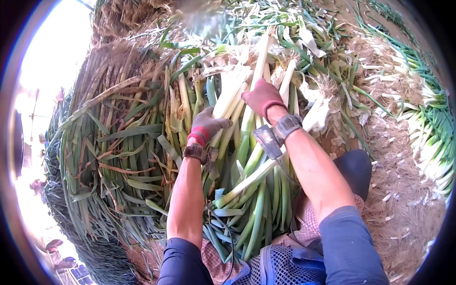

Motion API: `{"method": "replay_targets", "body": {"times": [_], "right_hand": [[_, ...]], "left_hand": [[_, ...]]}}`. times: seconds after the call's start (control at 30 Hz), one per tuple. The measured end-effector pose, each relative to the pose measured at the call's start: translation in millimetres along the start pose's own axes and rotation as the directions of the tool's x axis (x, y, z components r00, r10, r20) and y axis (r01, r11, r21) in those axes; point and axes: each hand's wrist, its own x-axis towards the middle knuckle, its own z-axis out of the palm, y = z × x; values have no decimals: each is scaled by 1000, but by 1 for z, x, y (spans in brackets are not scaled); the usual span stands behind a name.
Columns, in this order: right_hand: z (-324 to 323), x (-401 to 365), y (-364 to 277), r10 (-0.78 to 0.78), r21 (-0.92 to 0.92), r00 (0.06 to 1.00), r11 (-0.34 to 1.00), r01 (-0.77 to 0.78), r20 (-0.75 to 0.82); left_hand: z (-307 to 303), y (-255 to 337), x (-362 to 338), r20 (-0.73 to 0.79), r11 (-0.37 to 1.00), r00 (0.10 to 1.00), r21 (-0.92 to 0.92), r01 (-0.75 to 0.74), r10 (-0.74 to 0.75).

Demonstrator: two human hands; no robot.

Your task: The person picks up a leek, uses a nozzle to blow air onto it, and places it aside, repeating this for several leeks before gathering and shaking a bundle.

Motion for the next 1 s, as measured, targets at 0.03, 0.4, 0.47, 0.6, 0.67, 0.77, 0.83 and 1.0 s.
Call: {"method": "replay_targets", "body": {"times": [0.03, 0.4, 0.47, 0.6, 0.67, 0.77, 0.83, 1.0], "right_hand": [[6, 1, -9, -1, -3, 1000, 1000, 1, 2], [58, 6, -22, 150, 240, 986, 962, -129, -72], [54, 8, -21, 70, 98, 997, 993, -71, 12], [80, 24, 1, 8, 450, 999, 893, -21, 31], [94, 31, 0, 8, 466, 997, 884, -44, 78], [111, 33, 1, 69, 482, 993, 870, -108, 98], [128, 56, 23, -102, 676, 976, 734, -58, 195], [123, 48, 30, -455, 598, 885, 739, 310, 103]], "left_hand": [[-2, -4, 3, -1, 1000, 1000, -3, 2, -2], [-52, -13, -11, 24, 954, 999, -297, 40, -34], [-67, -1, -26, 26, 913, 998, -402, 67, -62], [-68, -10, -21, 16, 892, 997, -445, 75, -77], [-64, -18, -14, 45, 887, 998, -456, 65, -50], [-60, -24, -11, 41, 885, 997, -460, 71, -59], [-55, -32, -4, 57, 902, 997, -427, 68, -48], [-46, -31, -1, 162, 834, 985, -551, 37, 64]]}}
